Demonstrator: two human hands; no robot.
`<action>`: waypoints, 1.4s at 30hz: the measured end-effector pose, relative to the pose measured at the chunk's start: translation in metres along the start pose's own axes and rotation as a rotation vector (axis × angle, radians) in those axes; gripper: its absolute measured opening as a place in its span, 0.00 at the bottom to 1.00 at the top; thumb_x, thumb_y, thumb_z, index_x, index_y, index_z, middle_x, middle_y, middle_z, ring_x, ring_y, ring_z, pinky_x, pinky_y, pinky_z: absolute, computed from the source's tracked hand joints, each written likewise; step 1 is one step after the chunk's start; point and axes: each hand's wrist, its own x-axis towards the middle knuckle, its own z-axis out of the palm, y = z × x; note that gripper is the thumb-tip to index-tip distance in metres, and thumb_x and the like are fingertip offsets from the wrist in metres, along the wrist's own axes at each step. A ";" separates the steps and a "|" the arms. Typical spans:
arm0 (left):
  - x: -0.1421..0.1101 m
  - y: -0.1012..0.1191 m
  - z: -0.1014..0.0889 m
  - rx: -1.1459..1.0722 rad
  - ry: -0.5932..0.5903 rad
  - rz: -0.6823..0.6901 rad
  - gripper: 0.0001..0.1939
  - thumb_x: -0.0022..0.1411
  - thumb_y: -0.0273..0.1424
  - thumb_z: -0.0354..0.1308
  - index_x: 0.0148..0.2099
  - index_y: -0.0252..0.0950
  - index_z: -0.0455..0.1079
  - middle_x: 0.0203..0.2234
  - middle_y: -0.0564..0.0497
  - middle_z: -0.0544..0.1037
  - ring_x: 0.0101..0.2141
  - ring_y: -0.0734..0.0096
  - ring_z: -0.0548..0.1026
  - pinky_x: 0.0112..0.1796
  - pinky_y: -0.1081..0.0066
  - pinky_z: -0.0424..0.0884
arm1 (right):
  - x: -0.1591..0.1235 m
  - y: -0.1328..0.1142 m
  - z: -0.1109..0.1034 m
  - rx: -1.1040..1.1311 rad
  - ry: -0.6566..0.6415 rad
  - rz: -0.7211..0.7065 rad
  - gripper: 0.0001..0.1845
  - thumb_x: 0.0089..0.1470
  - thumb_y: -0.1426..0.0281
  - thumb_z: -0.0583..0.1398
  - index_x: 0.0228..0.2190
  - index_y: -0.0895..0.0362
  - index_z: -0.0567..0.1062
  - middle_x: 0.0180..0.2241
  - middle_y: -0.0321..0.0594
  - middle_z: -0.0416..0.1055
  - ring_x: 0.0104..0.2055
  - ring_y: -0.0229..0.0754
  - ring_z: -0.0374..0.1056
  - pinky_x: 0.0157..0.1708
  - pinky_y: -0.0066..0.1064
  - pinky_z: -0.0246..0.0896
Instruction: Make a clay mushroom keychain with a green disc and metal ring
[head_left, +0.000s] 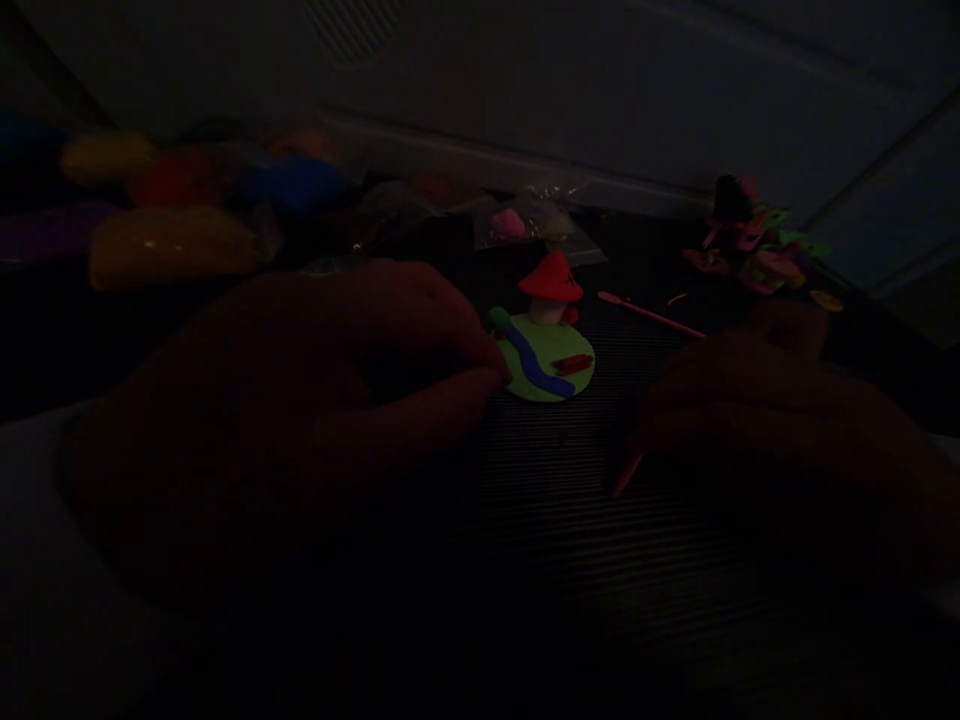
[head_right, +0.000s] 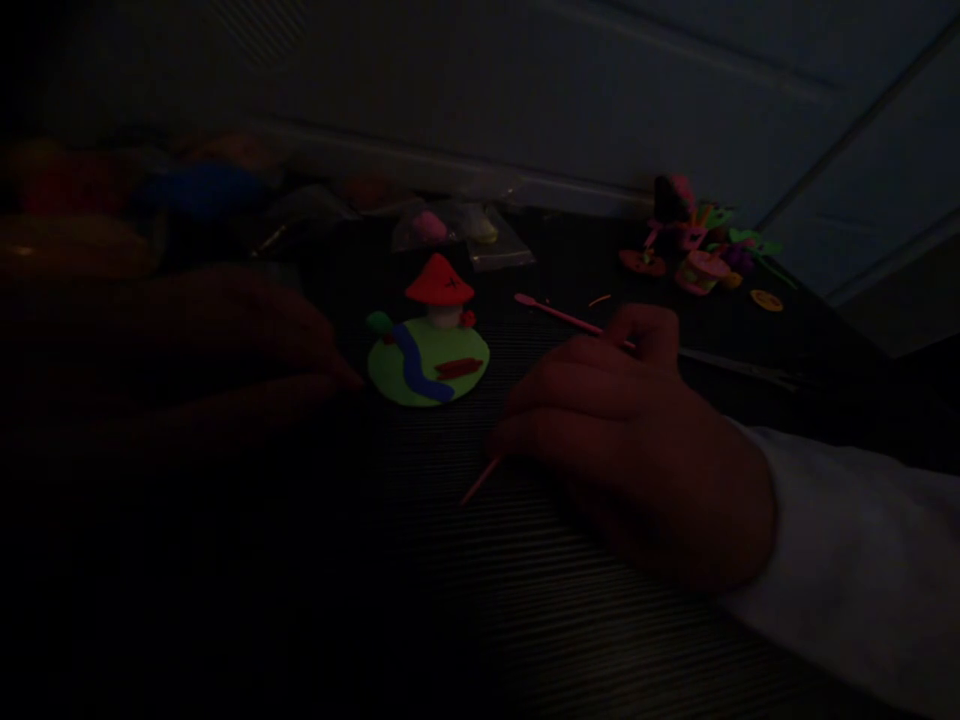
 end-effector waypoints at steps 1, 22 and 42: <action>0.000 0.000 0.000 -0.004 0.010 0.009 0.08 0.55 0.40 0.52 0.33 0.46 0.70 0.31 0.61 0.74 0.33 0.71 0.73 0.32 0.70 0.67 | 0.000 -0.001 0.000 0.002 0.007 0.008 0.13 0.54 0.75 0.49 0.39 0.51 0.68 0.38 0.36 0.71 0.42 0.45 0.65 0.39 0.43 0.48; 0.001 -0.002 0.000 -0.024 0.011 0.049 0.05 0.56 0.36 0.53 0.33 0.45 0.70 0.32 0.60 0.74 0.32 0.72 0.72 0.31 0.72 0.66 | -0.001 0.006 -0.008 0.094 0.012 0.063 0.12 0.53 0.76 0.53 0.40 0.52 0.68 0.39 0.38 0.68 0.42 0.40 0.63 0.38 0.37 0.50; -0.001 0.000 0.003 0.027 0.041 0.047 0.05 0.57 0.36 0.53 0.33 0.45 0.69 0.32 0.63 0.74 0.34 0.74 0.72 0.34 0.75 0.65 | -0.013 -0.001 -0.011 -0.061 0.017 -0.119 0.17 0.50 0.73 0.57 0.44 0.58 0.70 0.27 0.39 0.67 0.31 0.41 0.60 0.33 0.41 0.52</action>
